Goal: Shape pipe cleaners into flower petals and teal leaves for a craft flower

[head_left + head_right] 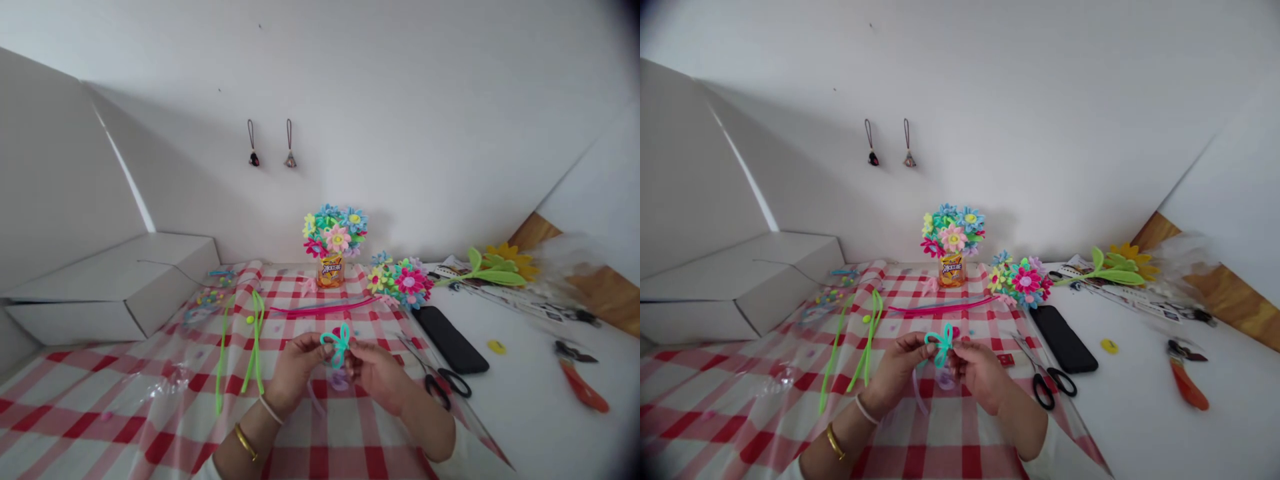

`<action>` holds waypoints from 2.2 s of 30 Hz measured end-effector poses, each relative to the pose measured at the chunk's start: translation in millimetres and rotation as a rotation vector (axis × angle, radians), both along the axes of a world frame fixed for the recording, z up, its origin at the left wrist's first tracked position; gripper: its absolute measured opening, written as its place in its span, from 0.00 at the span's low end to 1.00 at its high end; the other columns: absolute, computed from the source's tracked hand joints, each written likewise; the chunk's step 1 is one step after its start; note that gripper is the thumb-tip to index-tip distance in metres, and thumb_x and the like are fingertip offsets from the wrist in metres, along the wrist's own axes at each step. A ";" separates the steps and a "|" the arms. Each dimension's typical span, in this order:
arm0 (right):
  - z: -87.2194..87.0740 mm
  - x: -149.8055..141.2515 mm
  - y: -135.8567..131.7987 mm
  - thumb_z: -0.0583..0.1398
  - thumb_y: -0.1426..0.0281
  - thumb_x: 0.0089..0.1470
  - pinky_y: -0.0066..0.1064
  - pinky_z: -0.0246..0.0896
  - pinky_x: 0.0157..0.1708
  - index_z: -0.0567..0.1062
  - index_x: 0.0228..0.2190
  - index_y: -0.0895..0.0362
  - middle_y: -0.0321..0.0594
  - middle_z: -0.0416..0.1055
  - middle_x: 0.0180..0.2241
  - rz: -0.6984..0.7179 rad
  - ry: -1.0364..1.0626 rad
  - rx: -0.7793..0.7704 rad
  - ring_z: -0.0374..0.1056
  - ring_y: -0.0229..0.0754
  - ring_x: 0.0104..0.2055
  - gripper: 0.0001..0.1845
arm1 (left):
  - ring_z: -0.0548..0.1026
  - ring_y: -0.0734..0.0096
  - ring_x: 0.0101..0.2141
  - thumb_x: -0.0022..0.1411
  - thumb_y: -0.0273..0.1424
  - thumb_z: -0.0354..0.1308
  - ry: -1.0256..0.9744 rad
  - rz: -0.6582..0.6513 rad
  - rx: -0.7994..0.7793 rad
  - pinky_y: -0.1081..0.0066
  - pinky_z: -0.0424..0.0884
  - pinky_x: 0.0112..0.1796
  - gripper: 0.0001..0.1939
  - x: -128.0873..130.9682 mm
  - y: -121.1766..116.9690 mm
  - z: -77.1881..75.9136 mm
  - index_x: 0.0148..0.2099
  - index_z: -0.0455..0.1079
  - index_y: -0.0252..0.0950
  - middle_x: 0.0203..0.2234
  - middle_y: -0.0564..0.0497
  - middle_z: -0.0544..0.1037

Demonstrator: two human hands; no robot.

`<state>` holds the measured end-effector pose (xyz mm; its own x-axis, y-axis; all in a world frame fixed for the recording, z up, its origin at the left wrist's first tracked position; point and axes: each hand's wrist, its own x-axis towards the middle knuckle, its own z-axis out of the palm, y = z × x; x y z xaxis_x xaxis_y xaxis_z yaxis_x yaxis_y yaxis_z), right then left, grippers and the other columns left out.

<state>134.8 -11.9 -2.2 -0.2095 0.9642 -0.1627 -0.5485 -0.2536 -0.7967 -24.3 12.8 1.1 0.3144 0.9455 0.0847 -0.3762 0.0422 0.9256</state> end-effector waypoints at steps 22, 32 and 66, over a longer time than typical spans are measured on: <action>-9.2 -0.3 2.4 0.66 0.67 0.42 0.28 0.58 0.31 0.78 0.29 0.56 0.36 0.72 0.26 -0.065 -0.216 0.249 0.64 0.34 0.27 0.09 | 0.71 0.75 0.24 0.49 0.33 0.63 -0.120 -0.071 -0.135 0.72 0.65 0.30 0.09 1.9 2.2 -9.2 0.30 0.74 0.31 0.22 0.50 0.76; -11.2 0.5 2.3 0.65 0.67 0.43 0.32 0.59 0.36 0.78 0.31 0.57 0.39 0.74 0.29 -0.062 -0.253 0.277 0.66 0.38 0.31 0.10 | 0.71 0.73 0.27 0.50 0.32 0.62 -0.217 -0.032 -0.187 0.72 0.65 0.31 0.07 4.0 -1.5 -8.6 0.30 0.74 0.33 0.24 0.50 0.76; -3.0 2.7 -1.3 0.67 0.68 0.39 0.30 0.58 0.28 0.77 0.26 0.59 0.38 0.73 0.24 0.013 -0.048 0.081 0.66 0.36 0.25 0.09 | 0.69 0.75 0.25 0.47 0.30 0.65 -0.180 -0.177 -0.171 0.72 0.63 0.31 0.07 -3.4 -1.4 -1.9 0.28 0.71 0.32 0.22 0.52 0.73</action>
